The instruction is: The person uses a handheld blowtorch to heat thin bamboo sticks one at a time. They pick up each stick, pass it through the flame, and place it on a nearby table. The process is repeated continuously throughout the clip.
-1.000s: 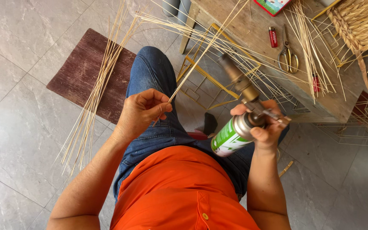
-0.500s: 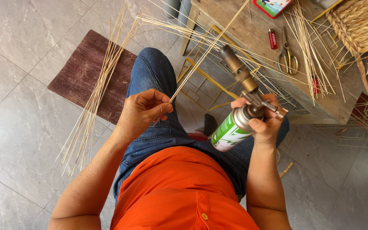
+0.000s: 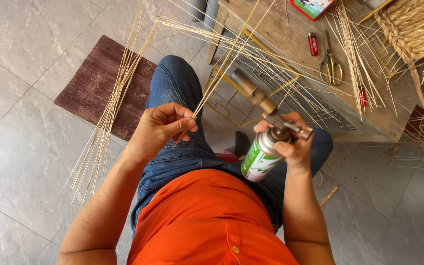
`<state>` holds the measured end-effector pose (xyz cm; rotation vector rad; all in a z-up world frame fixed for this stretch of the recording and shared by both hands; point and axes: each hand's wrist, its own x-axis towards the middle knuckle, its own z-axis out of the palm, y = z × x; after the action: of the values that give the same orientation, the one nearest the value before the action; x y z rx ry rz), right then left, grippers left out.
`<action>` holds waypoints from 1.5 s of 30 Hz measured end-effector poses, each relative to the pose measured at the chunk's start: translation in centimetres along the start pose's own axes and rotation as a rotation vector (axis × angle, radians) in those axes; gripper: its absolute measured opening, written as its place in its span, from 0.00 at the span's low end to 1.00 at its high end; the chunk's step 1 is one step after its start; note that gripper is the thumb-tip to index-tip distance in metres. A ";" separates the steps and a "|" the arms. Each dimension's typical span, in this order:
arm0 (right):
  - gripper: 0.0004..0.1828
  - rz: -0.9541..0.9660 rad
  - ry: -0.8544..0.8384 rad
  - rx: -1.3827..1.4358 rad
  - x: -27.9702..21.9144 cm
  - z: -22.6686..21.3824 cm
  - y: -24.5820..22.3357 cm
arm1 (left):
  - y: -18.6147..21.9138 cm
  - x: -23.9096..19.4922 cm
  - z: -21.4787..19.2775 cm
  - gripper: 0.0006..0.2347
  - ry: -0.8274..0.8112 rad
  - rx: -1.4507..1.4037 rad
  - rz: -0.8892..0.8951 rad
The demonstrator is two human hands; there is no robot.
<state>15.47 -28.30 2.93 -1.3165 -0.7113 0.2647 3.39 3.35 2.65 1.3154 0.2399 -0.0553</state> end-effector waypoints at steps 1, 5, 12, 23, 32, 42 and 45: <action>0.26 0.003 0.014 0.058 0.4 -0.2 0.1 | 0.0 0.0 0.0 0.05 -0.004 -0.008 -0.007; 0.25 -0.020 0.071 0.169 1.9 -1.0 0.0 | 0.0 -0.2 -0.1 0.05 -0.012 -0.008 -0.001; 0.26 0.011 -0.001 0.065 0.6 -0.6 0.1 | 0.2 0.0 -0.1 0.05 -0.010 -0.013 -0.004; 0.26 -0.018 -0.049 0.105 0.8 0.4 -0.5 | 1.2 0.7 0.8 0.05 0.007 -0.012 -0.011; 0.25 0.067 -0.189 0.011 -0.7 0.8 -0.7 | 1.3 1.7 0.8 0.05 0.013 -0.055 0.037; 0.26 0.009 -0.075 0.093 -0.1 0.4 -0.5 | 1.3 1.7 0.7 0.06 0.027 -0.053 0.042; 0.26 0.047 -0.159 0.041 -0.6 0.5 -0.5 | 1.1 1.8 0.7 0.07 0.021 -0.078 0.036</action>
<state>14.58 -28.37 3.29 -1.2842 -0.8055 0.4236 5.46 3.11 3.49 1.2425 0.2337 -0.0012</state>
